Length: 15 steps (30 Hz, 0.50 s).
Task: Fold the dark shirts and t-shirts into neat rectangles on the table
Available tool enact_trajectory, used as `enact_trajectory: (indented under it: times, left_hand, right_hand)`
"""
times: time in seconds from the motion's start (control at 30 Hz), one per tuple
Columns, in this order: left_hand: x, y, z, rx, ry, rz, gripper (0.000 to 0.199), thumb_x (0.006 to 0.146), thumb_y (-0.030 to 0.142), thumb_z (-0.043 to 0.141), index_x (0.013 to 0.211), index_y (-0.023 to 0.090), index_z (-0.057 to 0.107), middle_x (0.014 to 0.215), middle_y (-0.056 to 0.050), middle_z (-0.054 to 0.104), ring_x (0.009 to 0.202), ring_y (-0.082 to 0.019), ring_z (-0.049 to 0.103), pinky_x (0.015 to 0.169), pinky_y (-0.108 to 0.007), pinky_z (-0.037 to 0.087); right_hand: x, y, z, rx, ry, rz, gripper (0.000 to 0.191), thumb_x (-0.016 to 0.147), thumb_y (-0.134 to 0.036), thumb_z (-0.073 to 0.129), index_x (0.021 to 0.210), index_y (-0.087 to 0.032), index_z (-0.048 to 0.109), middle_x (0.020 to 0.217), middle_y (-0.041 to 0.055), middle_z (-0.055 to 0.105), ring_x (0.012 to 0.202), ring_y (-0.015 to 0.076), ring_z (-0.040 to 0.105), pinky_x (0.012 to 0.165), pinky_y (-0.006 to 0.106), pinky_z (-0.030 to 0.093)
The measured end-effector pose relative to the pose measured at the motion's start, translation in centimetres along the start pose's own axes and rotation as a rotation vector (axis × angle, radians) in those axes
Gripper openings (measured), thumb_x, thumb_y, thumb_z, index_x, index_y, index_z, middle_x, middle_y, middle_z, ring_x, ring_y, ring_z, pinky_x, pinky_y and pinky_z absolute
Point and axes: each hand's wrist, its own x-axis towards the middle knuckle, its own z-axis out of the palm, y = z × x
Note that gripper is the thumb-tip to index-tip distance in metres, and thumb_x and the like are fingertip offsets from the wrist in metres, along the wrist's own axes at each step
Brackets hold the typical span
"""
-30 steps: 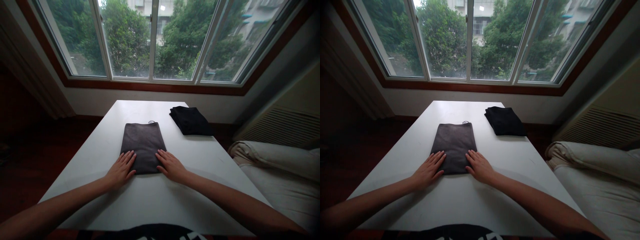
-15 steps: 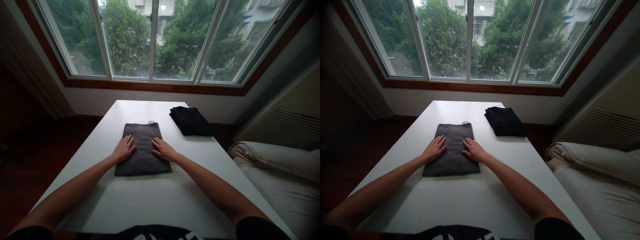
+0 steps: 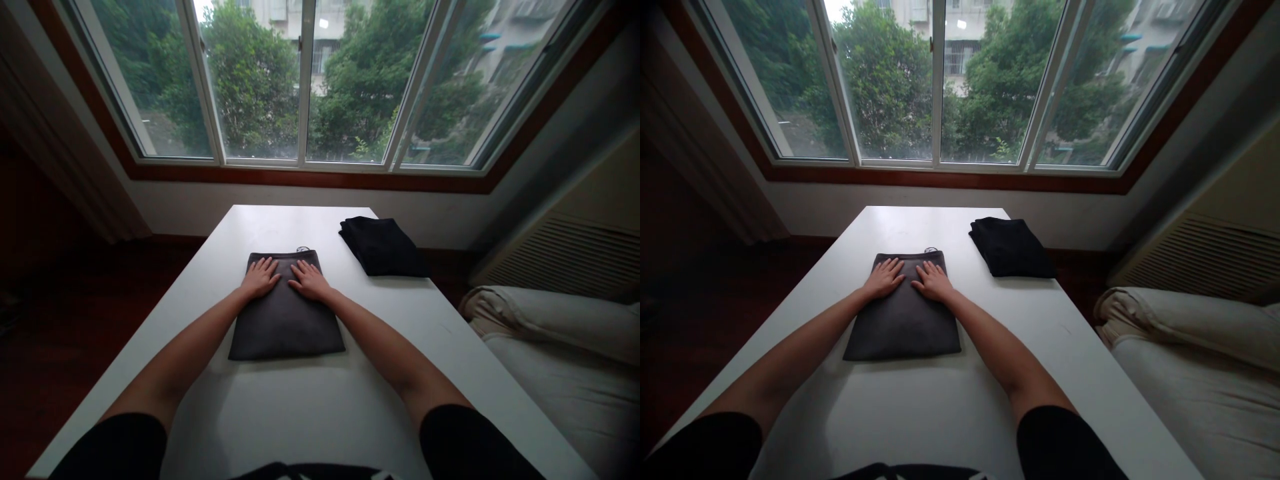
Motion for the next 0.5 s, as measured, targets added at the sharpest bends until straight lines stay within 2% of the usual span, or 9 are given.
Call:
enact_trajectory:
  times: [0.1,0.2,0.3,0.4,0.5]
  left_hand:
    - [0.7,-2.5,-0.4,-0.01,-0.027,-0.138,0.071,0.104,0.062,0.032,0.163,0.022,0.036,0.171,-0.016,0.025,0.157,-0.039,0.021,0.122,-0.064,0.017]
    - [0.8,-3.1,-0.8,0.01,0.007,-0.224,0.072,0.104,0.061,0.035,0.162,0.018,0.037,0.171,-0.017,0.025,0.157,-0.038,0.019,0.124,-0.061,0.015]
    - [0.9,-1.6,-0.7,0.023,0.062,-0.059,0.066,0.105,0.052,0.036,0.161,0.019,0.039,0.172,-0.013,0.024,0.159,-0.033,0.017,0.127,-0.054,0.01]
    - [1.3,-0.1,-0.3,-0.002,-0.015,0.099,0.061,0.106,0.05,0.035,0.162,0.025,0.038,0.172,-0.008,0.024,0.159,-0.029,0.018,0.127,-0.052,0.011]
    - [1.8,-0.3,-0.5,-0.008,-0.059,0.013,0.065,0.106,0.055,0.033,0.163,0.025,0.037,0.172,-0.01,0.023,0.159,-0.032,0.018,0.126,-0.054,0.012]
  right_hand:
    - [-0.2,2.5,-0.3,0.014,-0.066,0.121,0.074,0.106,-0.064,0.033,0.164,-0.018,0.033,0.172,0.0149,0.019,0.16,0.0307,0.016,0.127,0.052,0.018]
    - [-0.2,3.4,-0.8,-0.016,-0.099,0.226,0.074,0.106,-0.063,0.031,0.165,-0.019,0.029,0.173,0.0148,0.014,0.16,0.0302,0.012,0.127,0.051,0.013]
    - [0.6,2.3,-0.6,-0.057,-0.053,0.191,0.072,0.106,-0.062,0.033,0.164,-0.019,0.032,0.173,0.0145,0.014,0.16,0.0303,0.009,0.127,0.049,0.008]
    - [2.2,1.0,-0.2,-0.049,-0.026,0.086,0.068,0.106,-0.06,0.035,0.163,-0.024,0.035,0.173,0.0109,0.016,0.16,0.0284,0.009,0.127,0.048,0.007]
    - [3.3,1.3,-0.3,-0.022,-0.062,0.118,0.065,0.107,-0.06,0.034,0.163,-0.027,0.035,0.173,0.0087,0.017,0.16,0.0282,0.01,0.127,0.049,0.009]
